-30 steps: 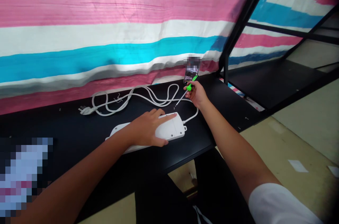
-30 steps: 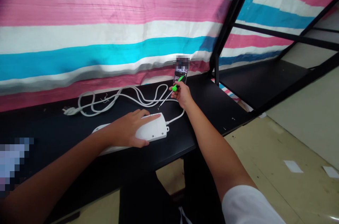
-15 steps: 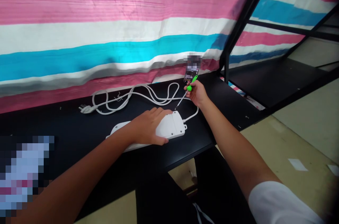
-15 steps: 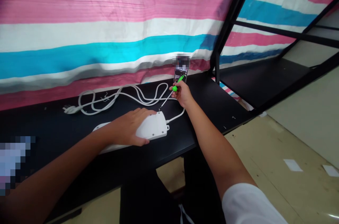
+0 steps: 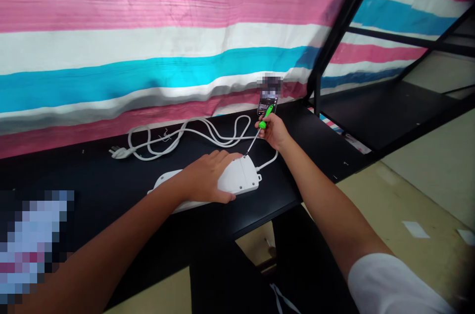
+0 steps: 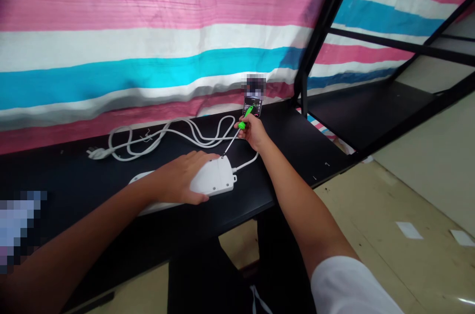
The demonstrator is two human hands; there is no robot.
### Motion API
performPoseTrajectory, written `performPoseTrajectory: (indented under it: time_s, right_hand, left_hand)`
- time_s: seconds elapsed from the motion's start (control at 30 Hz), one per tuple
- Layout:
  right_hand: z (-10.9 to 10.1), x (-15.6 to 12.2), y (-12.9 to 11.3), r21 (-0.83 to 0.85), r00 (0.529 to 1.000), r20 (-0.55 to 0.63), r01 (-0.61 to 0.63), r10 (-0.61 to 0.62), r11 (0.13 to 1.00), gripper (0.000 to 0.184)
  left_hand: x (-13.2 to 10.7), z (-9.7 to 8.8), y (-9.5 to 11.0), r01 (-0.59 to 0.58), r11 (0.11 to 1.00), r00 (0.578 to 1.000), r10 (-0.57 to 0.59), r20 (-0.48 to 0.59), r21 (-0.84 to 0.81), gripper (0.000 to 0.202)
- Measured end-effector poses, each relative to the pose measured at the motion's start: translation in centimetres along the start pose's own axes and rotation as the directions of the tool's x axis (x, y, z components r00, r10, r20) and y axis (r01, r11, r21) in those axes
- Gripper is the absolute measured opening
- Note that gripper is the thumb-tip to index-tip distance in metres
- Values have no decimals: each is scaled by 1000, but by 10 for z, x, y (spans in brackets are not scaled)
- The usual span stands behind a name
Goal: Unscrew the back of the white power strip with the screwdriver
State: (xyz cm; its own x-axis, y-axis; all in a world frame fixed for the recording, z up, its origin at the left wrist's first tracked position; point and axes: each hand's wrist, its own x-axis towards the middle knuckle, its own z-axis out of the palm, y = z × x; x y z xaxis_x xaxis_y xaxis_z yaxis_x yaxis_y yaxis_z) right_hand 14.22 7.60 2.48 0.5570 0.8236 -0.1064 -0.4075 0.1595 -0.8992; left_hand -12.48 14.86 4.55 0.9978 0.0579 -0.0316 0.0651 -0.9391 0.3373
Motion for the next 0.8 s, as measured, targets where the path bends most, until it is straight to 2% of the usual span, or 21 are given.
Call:
performPoseTrajectory:
  time_s: [0.8]
  right_hand:
    - [0,1,1,-14,1000,-2,7,-7,1000,17]
  left_hand:
    - [0,-1,0,2,1000,1000,-2,14,12,100]
